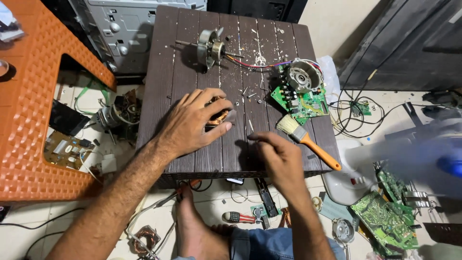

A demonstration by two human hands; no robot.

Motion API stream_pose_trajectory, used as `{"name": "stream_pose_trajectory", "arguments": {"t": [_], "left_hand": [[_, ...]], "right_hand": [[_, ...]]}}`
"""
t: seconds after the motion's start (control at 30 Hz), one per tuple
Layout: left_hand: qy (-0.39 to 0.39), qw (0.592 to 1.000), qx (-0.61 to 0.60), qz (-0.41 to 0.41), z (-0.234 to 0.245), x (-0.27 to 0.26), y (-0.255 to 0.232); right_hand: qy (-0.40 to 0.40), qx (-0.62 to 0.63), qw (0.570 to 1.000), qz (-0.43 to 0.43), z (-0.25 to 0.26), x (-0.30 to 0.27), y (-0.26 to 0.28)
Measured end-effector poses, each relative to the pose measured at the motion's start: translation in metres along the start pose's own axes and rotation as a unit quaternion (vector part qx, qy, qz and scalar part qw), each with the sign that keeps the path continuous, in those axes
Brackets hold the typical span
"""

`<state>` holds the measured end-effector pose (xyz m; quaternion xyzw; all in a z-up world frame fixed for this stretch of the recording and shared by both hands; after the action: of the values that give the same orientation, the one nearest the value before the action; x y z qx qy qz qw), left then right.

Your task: The person uses a screwdriver to work on a small electronic component held in their left hand. They manipulate the component and the tool on a cluttered table, occasionally reaching for other items nearby.

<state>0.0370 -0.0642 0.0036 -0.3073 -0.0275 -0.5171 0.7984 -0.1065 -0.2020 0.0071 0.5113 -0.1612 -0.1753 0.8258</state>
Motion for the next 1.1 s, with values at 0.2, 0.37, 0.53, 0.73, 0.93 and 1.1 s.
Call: {"name": "stream_pose_trajectory", "arguments": {"t": [0.2,0.37,0.53,0.73,0.93,1.1], "left_hand": [[0.004,1.0,0.002,0.002,-0.004,0.0,0.004],[-0.001,1.0,0.019,-0.007,-0.004,0.001,0.002],[-0.005,1.0,0.004,-0.001,-0.002,0.0,0.003],[-0.002,1.0,-0.005,0.002,0.001,0.0,0.002],[-0.001,1.0,-0.013,-0.009,0.001,0.001,0.0],[-0.004,1.0,-0.016,-0.009,0.001,0.001,0.002]], "right_hand": [[0.038,0.301,0.952,0.031,0.017,0.01,-0.036],[-0.082,0.237,0.963,0.093,0.026,0.007,-0.033],[-0.099,0.022,0.983,0.152,0.019,0.01,-0.028],[-0.133,0.096,0.97,0.18,0.027,0.013,-0.023],[-0.081,0.083,0.972,0.207,0.004,0.025,0.021],[-0.052,-0.007,0.973,0.225,-0.01,0.043,0.017]]}}
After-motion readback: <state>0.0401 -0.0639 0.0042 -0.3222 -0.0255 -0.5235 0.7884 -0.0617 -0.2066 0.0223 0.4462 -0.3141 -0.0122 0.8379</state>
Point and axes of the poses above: each hand's wrist, its own x-axis towards the middle knuckle, its own z-axis out of the back of the hand, y = z × x, the point moved 7 cm from there along x, towards the middle knuckle, and after that the axes turned 2 degrees about x, right-handed, at the moved point
